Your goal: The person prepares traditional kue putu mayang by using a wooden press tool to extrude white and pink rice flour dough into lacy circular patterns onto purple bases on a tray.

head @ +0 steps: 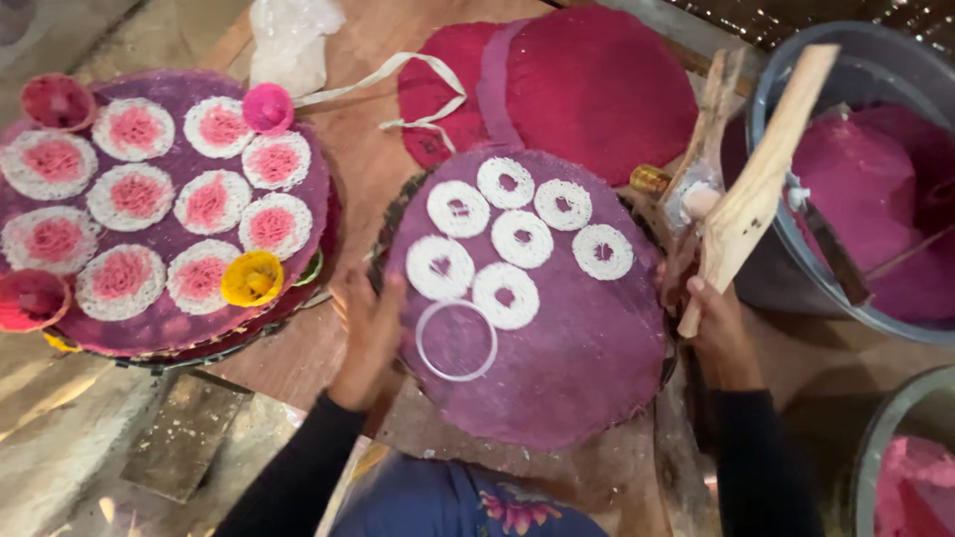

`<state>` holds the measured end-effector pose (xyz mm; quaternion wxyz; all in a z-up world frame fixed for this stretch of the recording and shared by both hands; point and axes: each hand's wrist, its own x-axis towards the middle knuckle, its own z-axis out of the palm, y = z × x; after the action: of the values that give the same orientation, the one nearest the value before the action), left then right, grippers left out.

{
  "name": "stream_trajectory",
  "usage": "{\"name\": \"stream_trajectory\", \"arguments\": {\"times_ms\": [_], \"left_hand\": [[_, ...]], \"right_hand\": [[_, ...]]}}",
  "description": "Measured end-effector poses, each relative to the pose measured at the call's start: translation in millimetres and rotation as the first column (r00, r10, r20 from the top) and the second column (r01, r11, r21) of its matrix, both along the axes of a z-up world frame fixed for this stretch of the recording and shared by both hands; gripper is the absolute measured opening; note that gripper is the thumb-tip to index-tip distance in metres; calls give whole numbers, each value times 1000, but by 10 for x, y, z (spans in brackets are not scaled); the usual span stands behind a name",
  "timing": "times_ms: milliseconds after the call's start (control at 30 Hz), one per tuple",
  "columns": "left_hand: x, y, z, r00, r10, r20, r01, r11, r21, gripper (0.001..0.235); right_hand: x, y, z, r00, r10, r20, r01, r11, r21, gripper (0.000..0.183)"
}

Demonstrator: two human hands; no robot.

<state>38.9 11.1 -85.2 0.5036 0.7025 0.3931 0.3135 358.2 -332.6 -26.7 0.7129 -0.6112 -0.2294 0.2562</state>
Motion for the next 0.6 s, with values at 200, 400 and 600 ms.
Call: {"name": "stream_trajectory", "arguments": {"times_ms": [200, 400, 600], "left_hand": [[565, 790, 157, 979, -144, 142, 171, 965, -197, 30], [866, 839, 8, 915, -349, 203, 379, 916, -131, 30], [837, 637, -131, 942, -335, 33, 311, 905, 291, 44]], "right_hand": [[-929, -157, 281, 992, -92, 87, 89, 995, 40, 77], [-1511, -409, 57, 969, -227, 99, 227, 974, 13, 67], [-1493, -778, -278, 975, -168, 148, 168, 986, 11, 40]]}}
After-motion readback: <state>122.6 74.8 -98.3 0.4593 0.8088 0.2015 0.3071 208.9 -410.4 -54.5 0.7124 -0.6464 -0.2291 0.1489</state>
